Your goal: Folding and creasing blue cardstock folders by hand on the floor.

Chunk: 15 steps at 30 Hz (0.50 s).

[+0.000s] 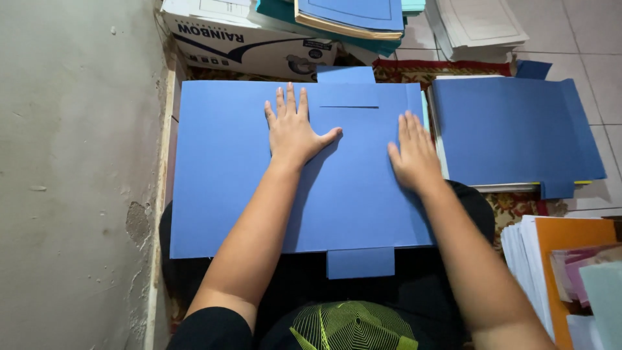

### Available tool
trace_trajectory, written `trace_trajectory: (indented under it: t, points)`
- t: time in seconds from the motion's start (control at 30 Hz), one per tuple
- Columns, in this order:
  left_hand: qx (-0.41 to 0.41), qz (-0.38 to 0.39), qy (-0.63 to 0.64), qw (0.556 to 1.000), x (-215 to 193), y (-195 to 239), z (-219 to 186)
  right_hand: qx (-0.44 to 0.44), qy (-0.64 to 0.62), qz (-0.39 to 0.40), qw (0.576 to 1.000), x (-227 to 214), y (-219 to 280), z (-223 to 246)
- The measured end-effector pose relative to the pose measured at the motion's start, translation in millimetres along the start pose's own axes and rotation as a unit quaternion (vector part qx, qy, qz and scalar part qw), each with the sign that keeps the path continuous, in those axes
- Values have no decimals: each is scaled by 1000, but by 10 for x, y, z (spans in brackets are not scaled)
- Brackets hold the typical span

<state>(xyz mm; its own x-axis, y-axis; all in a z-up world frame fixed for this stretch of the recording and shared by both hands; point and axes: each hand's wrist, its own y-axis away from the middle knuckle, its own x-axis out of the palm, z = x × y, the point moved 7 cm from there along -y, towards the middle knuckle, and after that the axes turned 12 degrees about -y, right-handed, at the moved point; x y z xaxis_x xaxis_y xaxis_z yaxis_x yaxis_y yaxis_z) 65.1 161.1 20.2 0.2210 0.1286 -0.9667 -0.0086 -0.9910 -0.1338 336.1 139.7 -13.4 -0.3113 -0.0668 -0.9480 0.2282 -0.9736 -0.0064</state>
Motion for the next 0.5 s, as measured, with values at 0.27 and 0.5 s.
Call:
trace_trajectory:
  t: [0.27,0.5]
  points:
    - [-7,5,1,1000,-3,-18,17,14,-12,6,1000,85,-763,-336]
    - [-14,18,17,1000,-16,-1,5,-61,17,-51,997,74,365,-75]
